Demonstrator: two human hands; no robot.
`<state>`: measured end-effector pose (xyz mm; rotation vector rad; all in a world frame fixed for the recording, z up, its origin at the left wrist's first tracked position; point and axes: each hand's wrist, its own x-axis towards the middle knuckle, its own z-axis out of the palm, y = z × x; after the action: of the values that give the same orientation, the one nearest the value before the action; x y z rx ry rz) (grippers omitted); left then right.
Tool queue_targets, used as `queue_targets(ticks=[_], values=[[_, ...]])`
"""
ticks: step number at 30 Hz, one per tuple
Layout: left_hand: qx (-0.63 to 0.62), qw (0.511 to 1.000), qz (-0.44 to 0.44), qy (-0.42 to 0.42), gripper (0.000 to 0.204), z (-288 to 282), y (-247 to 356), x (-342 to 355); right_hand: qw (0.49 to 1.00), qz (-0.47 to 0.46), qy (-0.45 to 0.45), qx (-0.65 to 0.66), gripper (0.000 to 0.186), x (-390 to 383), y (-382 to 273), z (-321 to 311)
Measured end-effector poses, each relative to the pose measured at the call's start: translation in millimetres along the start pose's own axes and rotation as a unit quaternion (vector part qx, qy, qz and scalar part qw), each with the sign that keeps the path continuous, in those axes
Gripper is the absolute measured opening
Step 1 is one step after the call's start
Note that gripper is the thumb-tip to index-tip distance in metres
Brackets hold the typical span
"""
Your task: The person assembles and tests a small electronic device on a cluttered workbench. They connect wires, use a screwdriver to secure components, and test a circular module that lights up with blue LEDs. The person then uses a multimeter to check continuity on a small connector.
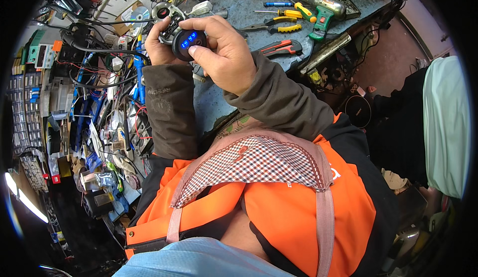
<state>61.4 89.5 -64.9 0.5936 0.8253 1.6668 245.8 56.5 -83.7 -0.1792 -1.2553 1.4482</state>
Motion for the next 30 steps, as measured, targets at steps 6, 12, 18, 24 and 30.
queue_targets(ticks=[6, 12, 18, 24, 30], values=[[0.005, 1.0, -0.007, 0.009, 0.037, 1.0, -0.5, 0.9, 1.0, 0.002, 0.002, 0.004, 0.042, 0.1, 1.2, -1.8], [0.002, 1.0, -0.015, 0.001, 0.036, -0.9, 1.1, 1.2, 1.0, 0.013, 0.002, 0.021, 0.042, 0.0, -2.6, -1.2], [0.018, 1.0, 0.0, 0.002, 0.034, 1.9, 1.5, -0.8, 1.0, 0.006, 0.003, 0.012, 0.042, -0.6, -0.5, -1.0], [0.005, 1.0, 0.004, 0.004, 0.033, 1.2, -0.5, 0.9, 1.0, 0.019, 0.007, 0.003, 0.041, -0.6, -3.2, -1.4], [0.003, 1.0, 0.003, 0.008, 0.034, 0.1, 0.2, 0.1, 1.0, 0.011, 0.003, 0.017, 0.041, -0.7, -4.2, -1.1]])
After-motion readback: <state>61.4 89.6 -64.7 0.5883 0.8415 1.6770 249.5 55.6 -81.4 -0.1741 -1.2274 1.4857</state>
